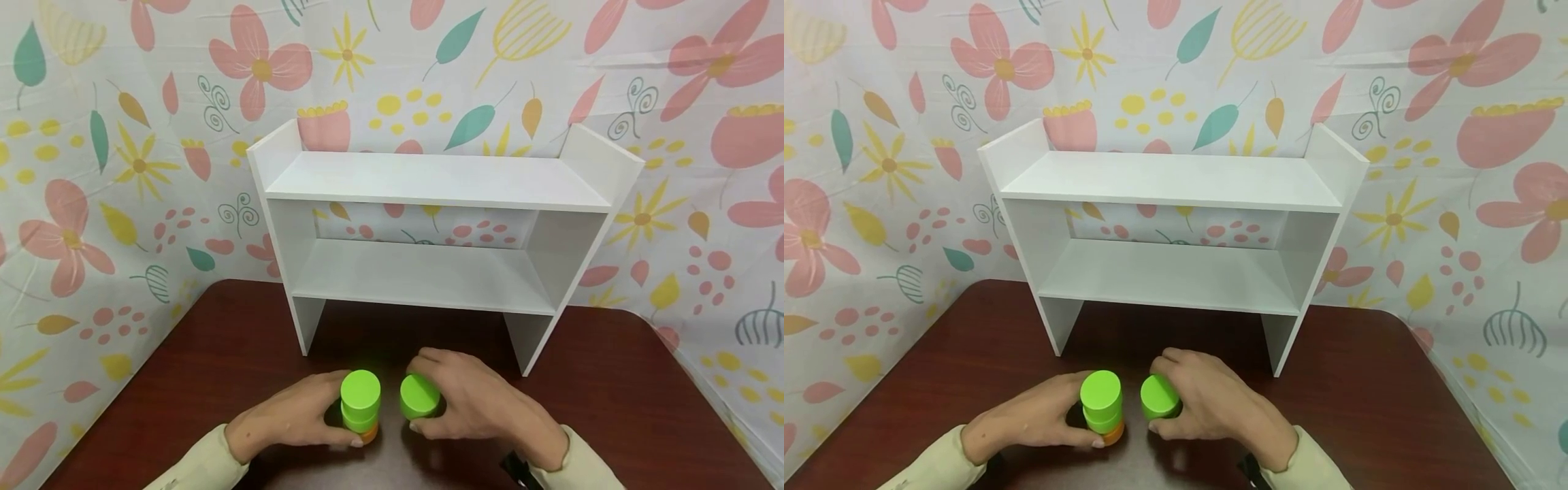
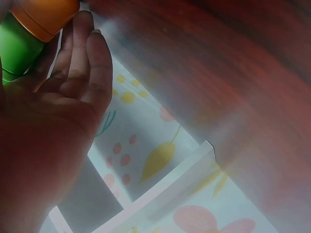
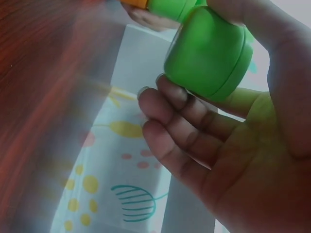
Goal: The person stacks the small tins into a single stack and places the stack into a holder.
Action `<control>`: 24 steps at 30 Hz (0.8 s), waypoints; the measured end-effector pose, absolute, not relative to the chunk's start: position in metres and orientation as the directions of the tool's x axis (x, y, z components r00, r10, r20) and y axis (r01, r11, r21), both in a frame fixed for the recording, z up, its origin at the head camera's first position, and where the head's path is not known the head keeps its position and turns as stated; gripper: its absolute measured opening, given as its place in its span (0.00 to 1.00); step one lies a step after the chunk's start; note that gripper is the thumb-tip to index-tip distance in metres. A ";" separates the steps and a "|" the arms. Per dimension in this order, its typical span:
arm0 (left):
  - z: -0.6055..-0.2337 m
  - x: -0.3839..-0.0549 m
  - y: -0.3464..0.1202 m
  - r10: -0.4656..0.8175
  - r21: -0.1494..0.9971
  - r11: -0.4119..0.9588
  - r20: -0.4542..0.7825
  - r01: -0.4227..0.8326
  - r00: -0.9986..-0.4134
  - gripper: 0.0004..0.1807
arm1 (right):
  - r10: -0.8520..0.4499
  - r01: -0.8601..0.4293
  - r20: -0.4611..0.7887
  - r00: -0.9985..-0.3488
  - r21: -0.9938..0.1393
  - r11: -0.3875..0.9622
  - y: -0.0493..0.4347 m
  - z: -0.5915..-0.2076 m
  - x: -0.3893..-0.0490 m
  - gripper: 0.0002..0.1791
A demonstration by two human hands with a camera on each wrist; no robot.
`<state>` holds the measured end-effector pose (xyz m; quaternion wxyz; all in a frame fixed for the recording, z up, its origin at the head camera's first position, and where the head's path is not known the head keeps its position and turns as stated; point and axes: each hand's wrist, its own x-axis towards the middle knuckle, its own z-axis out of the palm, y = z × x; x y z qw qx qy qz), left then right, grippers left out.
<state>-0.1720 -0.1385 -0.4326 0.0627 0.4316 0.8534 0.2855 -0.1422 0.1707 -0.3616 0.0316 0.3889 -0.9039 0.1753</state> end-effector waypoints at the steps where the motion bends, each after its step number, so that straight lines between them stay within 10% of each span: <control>1: -0.433 -0.172 -0.139 0.772 0.541 0.464 0.140 0.701 -0.619 0.36 | -0.691 -0.715 0.200 -0.695 -0.296 0.633 0.171 -0.361 -0.142 0.23; 24: -0.433 -0.172 -0.138 0.774 0.553 0.459 0.135 0.695 -0.619 0.37 | -0.677 -0.735 0.286 -0.679 -0.259 0.627 0.163 -0.350 -0.145 0.24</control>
